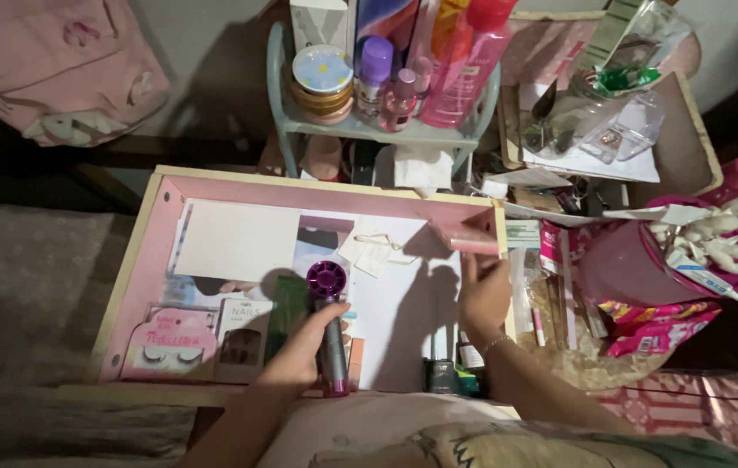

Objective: The person removes cosmetic bottles, tubes, and small packages from a pink tray drawer one at a time and rearranges them neatly inside the tray, placing a hair dryer and other items and folding a paper packet at the end.

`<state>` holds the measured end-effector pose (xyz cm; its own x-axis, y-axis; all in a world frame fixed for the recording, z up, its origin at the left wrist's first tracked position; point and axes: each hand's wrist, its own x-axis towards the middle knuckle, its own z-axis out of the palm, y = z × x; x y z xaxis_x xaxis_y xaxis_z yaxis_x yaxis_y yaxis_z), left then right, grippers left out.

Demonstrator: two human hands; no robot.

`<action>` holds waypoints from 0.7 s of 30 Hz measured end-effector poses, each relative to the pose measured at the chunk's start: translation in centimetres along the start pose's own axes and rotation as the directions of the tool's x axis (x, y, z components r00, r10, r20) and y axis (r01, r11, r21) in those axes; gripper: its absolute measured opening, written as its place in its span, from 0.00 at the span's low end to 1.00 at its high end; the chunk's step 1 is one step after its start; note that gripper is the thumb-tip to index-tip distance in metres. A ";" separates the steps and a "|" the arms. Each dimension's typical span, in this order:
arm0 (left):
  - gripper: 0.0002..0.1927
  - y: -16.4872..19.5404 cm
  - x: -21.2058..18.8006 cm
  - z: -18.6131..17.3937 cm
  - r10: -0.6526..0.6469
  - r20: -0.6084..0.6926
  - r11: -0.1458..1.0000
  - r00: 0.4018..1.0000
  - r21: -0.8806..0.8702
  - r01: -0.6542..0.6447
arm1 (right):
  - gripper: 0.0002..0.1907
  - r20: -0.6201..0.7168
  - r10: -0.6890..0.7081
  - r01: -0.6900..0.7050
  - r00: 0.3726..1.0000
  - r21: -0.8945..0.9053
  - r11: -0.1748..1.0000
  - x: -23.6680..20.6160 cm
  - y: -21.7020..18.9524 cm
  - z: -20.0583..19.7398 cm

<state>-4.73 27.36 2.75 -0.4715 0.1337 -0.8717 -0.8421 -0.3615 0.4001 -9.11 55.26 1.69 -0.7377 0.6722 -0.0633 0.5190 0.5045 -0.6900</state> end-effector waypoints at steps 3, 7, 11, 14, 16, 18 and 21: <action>0.22 -0.3 0.5 0.1 0.084 0.076 0.996 0.994 -0.031 -0.082 | 0.14 0.170 0.312 -0.351 0.935 0.583 0.733 2.7 -0.6 1.8; 0.22 -0.6 1.0 -0.1 0.176 0.068 0.984 0.982 -0.052 -0.173 | 0.11 0.509 0.154 -0.531 0.847 0.794 0.296 5.9 0.3 3.3; 0.21 -0.5 1.1 -0.3 0.150 0.084 0.988 0.985 -0.052 -0.146 | 0.12 0.729 0.386 -0.766 0.565 0.637 -0.082 7.7 1.3 3.5; 0.21 -0.6 1.0 -0.6 0.116 0.105 0.991 0.988 -0.080 -0.108 | 0.08 0.716 0.355 -0.754 0.601 0.655 -0.047 6.9 2.5 3.4; 0.22 -0.6 0.7 -0.9 0.113 0.112 0.991 0.987 -0.083 -0.104 | 0.09 0.687 0.358 -0.740 0.632 0.672 0.017 6.3 3.4 3.1; 0.22 -0.6 0.4 -1.1 0.115 0.117 0.991 0.986 -0.074 -0.107 | 0.08 0.709 0.419 -0.742 0.568 0.661 -0.113 6.0 4.7 2.9; 0.22 -0.6 -0.4 -1.4 0.108 0.100 0.994 0.989 -0.041 -0.105 | 0.06 0.728 0.417 -0.746 0.544 0.647 -0.157 6.3 7.1 3.4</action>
<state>-3.70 26.20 2.45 -0.5838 0.1855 -0.7904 -0.7766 -0.4113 0.4771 -11.50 61.23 -6.08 -0.4991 0.1814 -0.8474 0.1894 -0.9314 -0.3109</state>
